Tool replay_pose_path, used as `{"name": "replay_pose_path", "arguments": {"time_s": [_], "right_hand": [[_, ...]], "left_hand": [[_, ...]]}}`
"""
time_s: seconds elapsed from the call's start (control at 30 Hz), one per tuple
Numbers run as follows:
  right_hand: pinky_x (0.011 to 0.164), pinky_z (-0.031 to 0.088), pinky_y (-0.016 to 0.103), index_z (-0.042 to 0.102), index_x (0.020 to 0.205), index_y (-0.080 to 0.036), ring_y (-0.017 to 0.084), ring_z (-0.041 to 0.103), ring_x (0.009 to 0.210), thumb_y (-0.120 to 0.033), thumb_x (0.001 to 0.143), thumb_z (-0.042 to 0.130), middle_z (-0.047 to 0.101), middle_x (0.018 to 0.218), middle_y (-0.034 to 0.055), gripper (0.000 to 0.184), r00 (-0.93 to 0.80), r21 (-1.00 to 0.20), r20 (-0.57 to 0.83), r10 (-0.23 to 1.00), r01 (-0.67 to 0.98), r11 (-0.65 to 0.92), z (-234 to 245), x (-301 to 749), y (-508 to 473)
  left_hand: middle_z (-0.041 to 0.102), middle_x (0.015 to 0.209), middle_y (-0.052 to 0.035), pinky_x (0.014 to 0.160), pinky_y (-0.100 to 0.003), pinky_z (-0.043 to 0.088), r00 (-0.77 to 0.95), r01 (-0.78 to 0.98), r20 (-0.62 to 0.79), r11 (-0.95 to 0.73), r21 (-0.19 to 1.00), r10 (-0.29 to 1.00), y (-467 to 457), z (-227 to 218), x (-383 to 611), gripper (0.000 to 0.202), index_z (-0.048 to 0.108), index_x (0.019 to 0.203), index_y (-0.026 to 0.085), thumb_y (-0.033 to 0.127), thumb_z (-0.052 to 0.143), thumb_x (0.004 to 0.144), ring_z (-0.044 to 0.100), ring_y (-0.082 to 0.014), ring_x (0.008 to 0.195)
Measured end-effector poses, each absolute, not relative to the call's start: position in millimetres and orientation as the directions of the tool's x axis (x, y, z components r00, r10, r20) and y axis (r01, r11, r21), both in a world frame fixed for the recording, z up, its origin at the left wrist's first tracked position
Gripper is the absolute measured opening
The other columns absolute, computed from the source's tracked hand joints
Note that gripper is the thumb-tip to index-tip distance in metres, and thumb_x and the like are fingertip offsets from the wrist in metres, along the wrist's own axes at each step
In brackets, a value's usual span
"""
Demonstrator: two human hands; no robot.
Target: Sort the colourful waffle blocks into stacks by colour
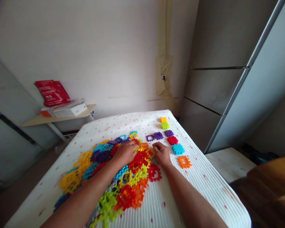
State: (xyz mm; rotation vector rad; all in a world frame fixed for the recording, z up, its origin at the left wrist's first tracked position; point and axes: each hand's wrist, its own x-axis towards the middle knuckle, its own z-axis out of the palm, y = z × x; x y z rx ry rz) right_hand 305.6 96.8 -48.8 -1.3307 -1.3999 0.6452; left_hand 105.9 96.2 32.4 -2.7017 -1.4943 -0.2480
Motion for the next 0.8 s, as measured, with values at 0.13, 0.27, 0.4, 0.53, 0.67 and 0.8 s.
{"name": "replay_pose_path", "arguments": {"time_s": [0.13, 0.27, 0.4, 0.53, 0.67, 0.8], "right_hand": [[0.061, 0.045, 0.028, 0.066, 0.077, -0.017, 0.017, 0.059, 0.065, -0.035, 0.071, 0.05, 0.067, 0.072, 0.0035, 0.025, 0.162, -0.901, 0.309, 0.937, 0.365, 0.234, -51, 306, 97], [0.061, 0.045, 0.027, 0.065, 0.078, -0.017, 0.017, 0.059, 0.066, -0.034, 0.072, 0.05, 0.067, 0.072, 0.0032, 0.024, 0.163, -0.901, 0.309, 0.937, 0.365, 0.234, -55, 307, 98], [0.061, 0.045, 0.027, 0.065, 0.08, -0.016, 0.017, 0.058, 0.065, -0.034, 0.073, 0.05, 0.066, 0.073, 0.0035, 0.025, 0.151, -0.895, 0.308, 0.939, 0.38, 0.233, -56, 308, 99], [0.063, 0.046, 0.028, 0.064, 0.081, -0.017, 0.017, 0.059, 0.067, -0.033, 0.074, 0.05, 0.067, 0.074, 0.0037, 0.024, 0.144, -0.88, 0.321, 0.936, 0.411, 0.238, -55, 308, 99], [0.064, 0.046, 0.029, 0.064, 0.079, -0.017, 0.018, 0.058, 0.068, -0.034, 0.074, 0.05, 0.066, 0.075, 0.0035, 0.023, 0.16, -0.881, 0.328, 0.931, 0.408, 0.24, -51, 306, 97], [0.063, 0.046, 0.029, 0.064, 0.083, -0.016, 0.017, 0.057, 0.067, -0.038, 0.076, 0.051, 0.065, 0.074, 0.0044, 0.027, 0.106, -0.902, 0.283, 0.953, 0.367, 0.227, -35, 296, 89]], "left_hand": [[0.064, 0.086, -0.0076, 0.075, -0.03, 0.045, 0.489, 0.866, 0.132, -0.498, 0.043, 0.862, 111, 16, 111, 0.022, 0.067, 0.088, 0.02, 0.014, 0.047, 0.08, 0.061, -0.0194, 0.082], [0.065, 0.085, -0.0082, 0.075, -0.03, 0.044, 0.47, 0.873, 0.137, -0.482, 0.075, 0.872, 111, 14, 108, 0.021, 0.066, 0.085, 0.02, 0.017, 0.045, 0.082, 0.061, -0.0198, 0.083], [0.067, 0.084, -0.0064, 0.072, -0.028, 0.043, 0.411, 0.887, 0.197, -0.44, 0.138, 0.89, 106, 21, 94, 0.023, 0.065, 0.087, 0.021, 0.019, 0.042, 0.084, 0.062, -0.0186, 0.08], [0.068, 0.074, -0.0016, 0.064, -0.025, 0.042, 0.307, 0.893, 0.266, -0.374, 0.253, 0.914, 104, 24, 78, 0.023, 0.065, 0.093, 0.024, 0.022, 0.043, 0.084, 0.063, -0.0158, 0.069], [0.069, 0.069, 0.0012, 0.059, -0.022, 0.043, 0.243, 0.84, 0.312, -0.361, 0.405, 0.918, 103, 16, 68, 0.019, 0.065, 0.087, 0.02, 0.017, 0.048, 0.079, 0.063, -0.0132, 0.063], [0.07, 0.073, 0.0011, 0.062, -0.022, 0.046, 0.22, 0.764, 0.37, -0.396, 0.509, 0.902, 100, 11, 68, 0.02, 0.065, 0.085, 0.018, 0.014, 0.048, 0.077, 0.064, -0.0122, 0.067]]}}
